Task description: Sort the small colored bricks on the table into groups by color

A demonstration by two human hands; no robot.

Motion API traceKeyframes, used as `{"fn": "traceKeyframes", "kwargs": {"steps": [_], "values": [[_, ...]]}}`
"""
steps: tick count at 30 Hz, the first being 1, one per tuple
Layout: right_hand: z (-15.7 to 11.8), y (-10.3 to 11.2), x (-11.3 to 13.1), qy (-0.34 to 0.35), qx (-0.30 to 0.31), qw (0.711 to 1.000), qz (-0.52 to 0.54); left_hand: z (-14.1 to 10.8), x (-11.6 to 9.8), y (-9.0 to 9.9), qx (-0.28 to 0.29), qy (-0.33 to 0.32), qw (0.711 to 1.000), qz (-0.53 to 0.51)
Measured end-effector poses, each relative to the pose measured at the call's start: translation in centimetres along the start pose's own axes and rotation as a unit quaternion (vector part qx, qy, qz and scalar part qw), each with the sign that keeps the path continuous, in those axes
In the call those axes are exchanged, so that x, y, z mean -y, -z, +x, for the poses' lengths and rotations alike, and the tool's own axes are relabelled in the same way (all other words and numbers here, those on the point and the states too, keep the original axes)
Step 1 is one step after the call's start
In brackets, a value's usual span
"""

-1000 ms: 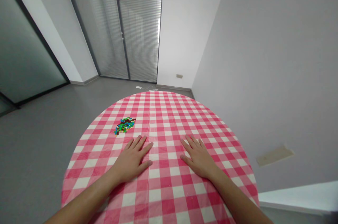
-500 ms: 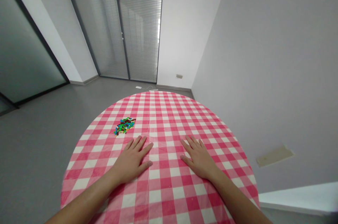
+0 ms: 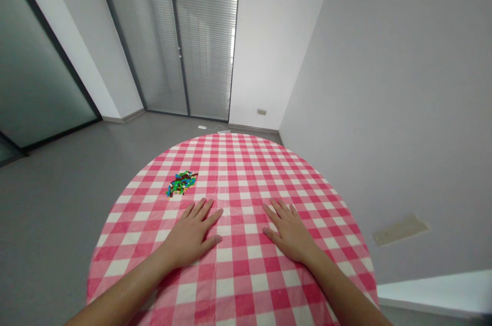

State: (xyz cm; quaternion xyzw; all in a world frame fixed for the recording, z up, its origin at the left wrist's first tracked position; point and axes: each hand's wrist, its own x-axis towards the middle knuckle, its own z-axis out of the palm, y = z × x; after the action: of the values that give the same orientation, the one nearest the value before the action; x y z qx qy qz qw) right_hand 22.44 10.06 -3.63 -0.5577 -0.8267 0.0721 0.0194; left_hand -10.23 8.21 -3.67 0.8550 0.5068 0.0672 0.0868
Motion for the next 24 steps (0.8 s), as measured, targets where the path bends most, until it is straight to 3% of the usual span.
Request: {"fn": "traceKeyframes", "kwargs": {"steps": [24], "values": [[-0.05,0.08,-0.04,0.002,0.005,1.000,0.010,0.00,-0.07,0.19,0.001,0.000,1.000,-0.007]]}}
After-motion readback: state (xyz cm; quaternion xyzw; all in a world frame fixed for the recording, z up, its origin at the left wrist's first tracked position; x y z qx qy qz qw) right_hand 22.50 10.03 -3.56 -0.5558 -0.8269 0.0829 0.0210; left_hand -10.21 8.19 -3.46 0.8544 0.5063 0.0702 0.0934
